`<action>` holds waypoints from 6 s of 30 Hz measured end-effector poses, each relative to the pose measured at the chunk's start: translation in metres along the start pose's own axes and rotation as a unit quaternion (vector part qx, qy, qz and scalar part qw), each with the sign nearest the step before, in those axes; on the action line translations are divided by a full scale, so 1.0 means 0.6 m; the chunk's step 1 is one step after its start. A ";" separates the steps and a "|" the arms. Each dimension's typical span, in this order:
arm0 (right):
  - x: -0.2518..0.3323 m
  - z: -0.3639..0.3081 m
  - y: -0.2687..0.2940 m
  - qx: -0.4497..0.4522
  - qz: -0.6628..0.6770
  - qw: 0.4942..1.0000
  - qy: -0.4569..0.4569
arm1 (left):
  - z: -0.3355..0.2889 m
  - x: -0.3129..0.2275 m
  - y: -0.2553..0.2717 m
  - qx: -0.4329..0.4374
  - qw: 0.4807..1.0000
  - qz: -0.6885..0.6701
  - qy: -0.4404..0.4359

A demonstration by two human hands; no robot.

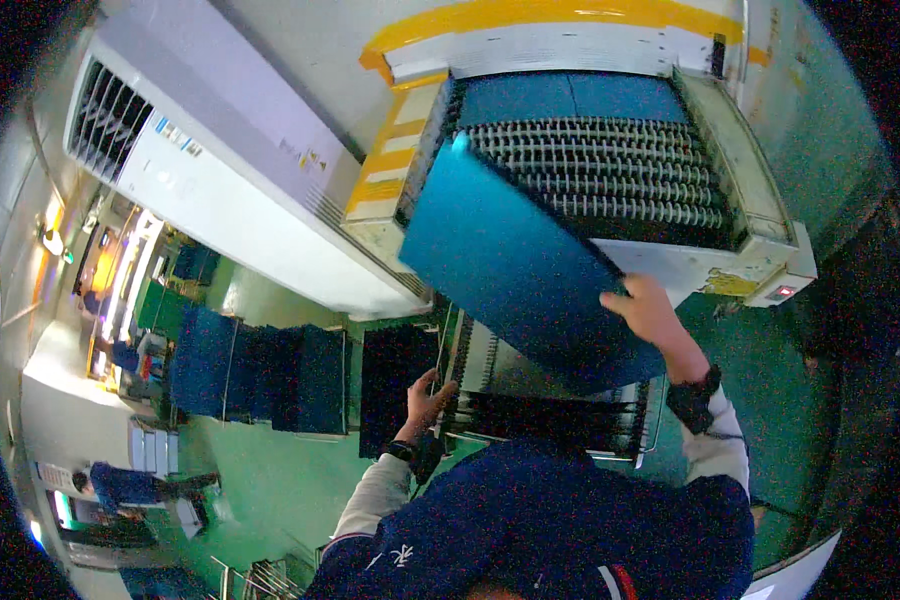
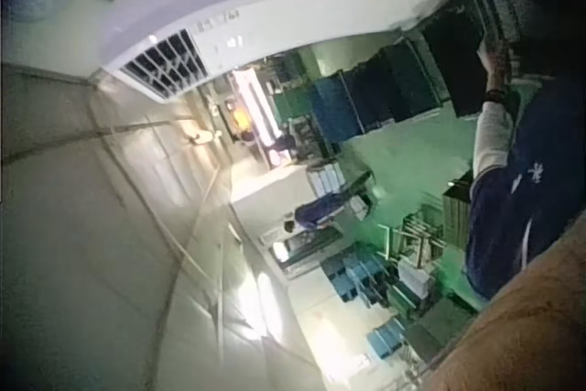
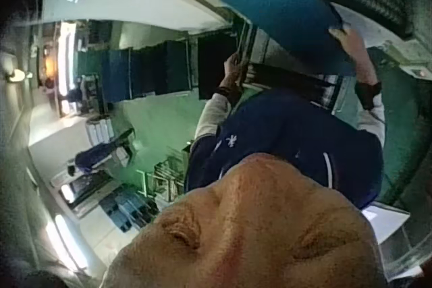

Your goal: Loading blue plates into a processing machine and then organizing them into a metal rack.

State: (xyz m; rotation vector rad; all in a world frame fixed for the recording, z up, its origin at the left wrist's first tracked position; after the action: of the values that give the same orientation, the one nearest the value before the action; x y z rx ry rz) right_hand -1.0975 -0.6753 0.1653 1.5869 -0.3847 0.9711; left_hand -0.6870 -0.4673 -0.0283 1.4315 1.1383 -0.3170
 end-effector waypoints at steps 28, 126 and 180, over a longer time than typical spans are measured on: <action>-0.187 -0.052 0.168 -0.361 0.320 0.869 -0.113 | 0.041 -0.228 0.035 0.170 0.716 -0.672 0.087; -0.123 -0.154 -0.321 0.329 -0.005 0.933 0.147 | -0.047 0.024 -0.026 0.085 0.972 -0.162 0.148; -0.219 -0.164 -0.419 0.150 -0.259 0.948 0.105 | 0.066 0.207 -0.081 0.264 0.963 -0.053 -0.027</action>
State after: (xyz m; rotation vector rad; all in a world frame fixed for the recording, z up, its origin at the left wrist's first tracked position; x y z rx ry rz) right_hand -1.0351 -0.5507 -0.1007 1.7115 0.3356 0.7946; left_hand -0.6482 -0.4571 -0.1615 1.8115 1.1342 -0.7755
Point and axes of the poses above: each hand's wrist, its own z-axis towards the middle knuckle, its own y-axis out of the back of the hand, x = y × z, the point moved 1 cm from there along z, towards the middle knuckle, and after that the axes turned 1 degree about y, right-handed, at the moved point
